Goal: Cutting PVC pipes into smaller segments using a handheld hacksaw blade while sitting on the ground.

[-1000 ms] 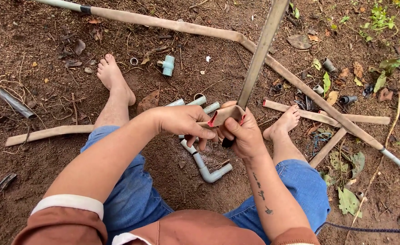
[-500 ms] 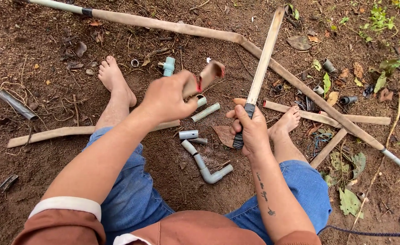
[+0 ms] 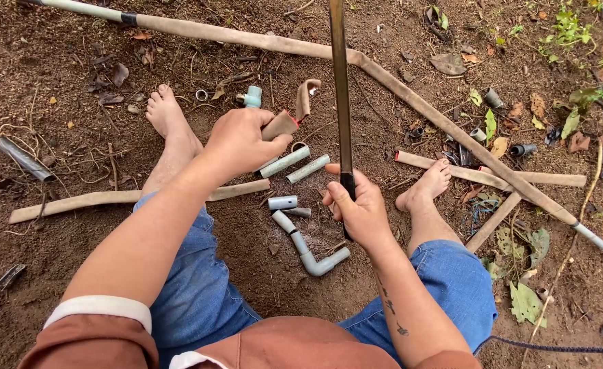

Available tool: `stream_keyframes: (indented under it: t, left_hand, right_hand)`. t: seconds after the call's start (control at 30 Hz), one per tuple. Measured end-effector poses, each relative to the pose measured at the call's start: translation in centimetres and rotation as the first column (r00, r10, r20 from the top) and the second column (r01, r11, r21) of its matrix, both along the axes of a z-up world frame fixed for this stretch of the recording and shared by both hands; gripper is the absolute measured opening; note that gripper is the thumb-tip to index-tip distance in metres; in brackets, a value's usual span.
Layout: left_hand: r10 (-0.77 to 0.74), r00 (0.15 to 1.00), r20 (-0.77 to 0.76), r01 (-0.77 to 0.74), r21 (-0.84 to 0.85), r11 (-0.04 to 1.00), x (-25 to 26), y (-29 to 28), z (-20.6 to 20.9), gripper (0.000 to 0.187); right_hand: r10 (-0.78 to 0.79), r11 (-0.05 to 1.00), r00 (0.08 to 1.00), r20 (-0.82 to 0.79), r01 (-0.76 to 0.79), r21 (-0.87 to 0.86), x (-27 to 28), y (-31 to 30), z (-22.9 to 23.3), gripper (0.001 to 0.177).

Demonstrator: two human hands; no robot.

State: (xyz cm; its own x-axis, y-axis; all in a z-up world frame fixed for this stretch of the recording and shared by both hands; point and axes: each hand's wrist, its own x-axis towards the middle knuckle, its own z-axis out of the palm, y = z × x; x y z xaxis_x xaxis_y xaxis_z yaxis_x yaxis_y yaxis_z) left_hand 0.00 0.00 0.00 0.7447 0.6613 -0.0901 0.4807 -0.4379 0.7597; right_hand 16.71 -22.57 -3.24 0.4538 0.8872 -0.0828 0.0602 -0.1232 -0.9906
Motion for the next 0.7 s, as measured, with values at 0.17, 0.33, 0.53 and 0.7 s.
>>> stream_keyframes:
  t: [0.17,0.33,0.53,0.7]
  left_hand:
    - [0.042,0.985,0.166,0.060,-0.561,0.825,-0.1,0.9,-0.8,0.022]
    - [-0.007,0.970,0.242,0.165,-0.641,0.749,0.2,2.1,-2.5,0.039]
    - [-0.006,0.995,-0.102,0.059,0.525,0.849,-0.6,2.5,-4.2,0.012]
    - [0.038,0.999,-0.037,0.000,0.714,0.700,-0.3,2.0,-5.2,0.005]
  right_hand:
    - [0.040,0.999,0.999,-0.009,-0.041,-0.017,0.2,0.0,-0.3,0.032]
    - [0.058,0.997,0.998,-0.011,-0.059,-0.055,0.2,-0.2,-0.3,0.031]
    - [0.121,0.985,0.992,0.028,-0.117,-0.127,-1.2,-0.4,1.4,0.042]
    - [0.184,0.976,0.980,0.073,-0.174,-0.131,-1.6,-0.8,-2.6,0.043]
